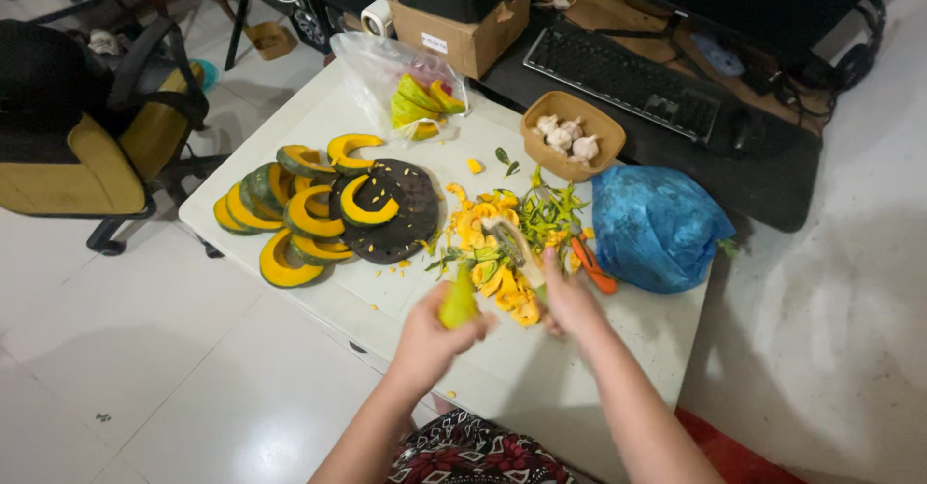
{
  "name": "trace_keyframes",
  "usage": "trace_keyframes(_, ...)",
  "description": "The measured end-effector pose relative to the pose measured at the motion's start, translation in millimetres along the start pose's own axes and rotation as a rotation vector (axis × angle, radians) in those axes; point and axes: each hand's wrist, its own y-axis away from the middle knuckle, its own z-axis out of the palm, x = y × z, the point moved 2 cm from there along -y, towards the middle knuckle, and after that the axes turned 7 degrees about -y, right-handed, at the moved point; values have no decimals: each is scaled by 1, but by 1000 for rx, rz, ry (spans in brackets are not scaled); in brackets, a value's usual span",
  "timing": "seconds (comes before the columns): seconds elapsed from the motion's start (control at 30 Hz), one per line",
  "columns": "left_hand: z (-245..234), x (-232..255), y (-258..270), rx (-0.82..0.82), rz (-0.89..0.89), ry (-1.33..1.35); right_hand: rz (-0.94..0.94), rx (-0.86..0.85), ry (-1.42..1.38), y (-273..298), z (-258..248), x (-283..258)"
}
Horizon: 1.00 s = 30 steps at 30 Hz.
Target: The person peels the green skin off several crescent-shaped pumpkin slices using a vegetable peeler. The peeled slices are placed on a black cutting board, and the peels accumulate on the table.
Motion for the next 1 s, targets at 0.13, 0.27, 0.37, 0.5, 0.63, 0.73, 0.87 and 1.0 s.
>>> trace_keyframes(0.13,1,-13,-25,88,-132,1099,32,-340,-524,37,27,-3)
trace_keyframes(0.27,2,-24,-37,277,-335,1289,39,-639,-900,64,45,-19)
trace_keyframes(0.37,4,-29,-33,289,-260,1063,87,-567,-973,63,42,-38)
trace_keyframes(0.5,-10,-15,-22,312,241,-111,146,-624,-870,52,26,-63)
trace_keyframes(0.63,-7,4,-11,-170,85,-70,139,-575,-657,46,21,-70)
trace_keyframes(0.73,-1,26,-2,-279,33,5,-87,-527,-407,46,23,-72)
trace_keyframes(0.87,-4,46,1,-40,57,-182,-540,-43,222,59,11,-77)
trace_keyframes(1.0,-9,47,-3,157,1,-394,-488,235,626,83,2,-75)
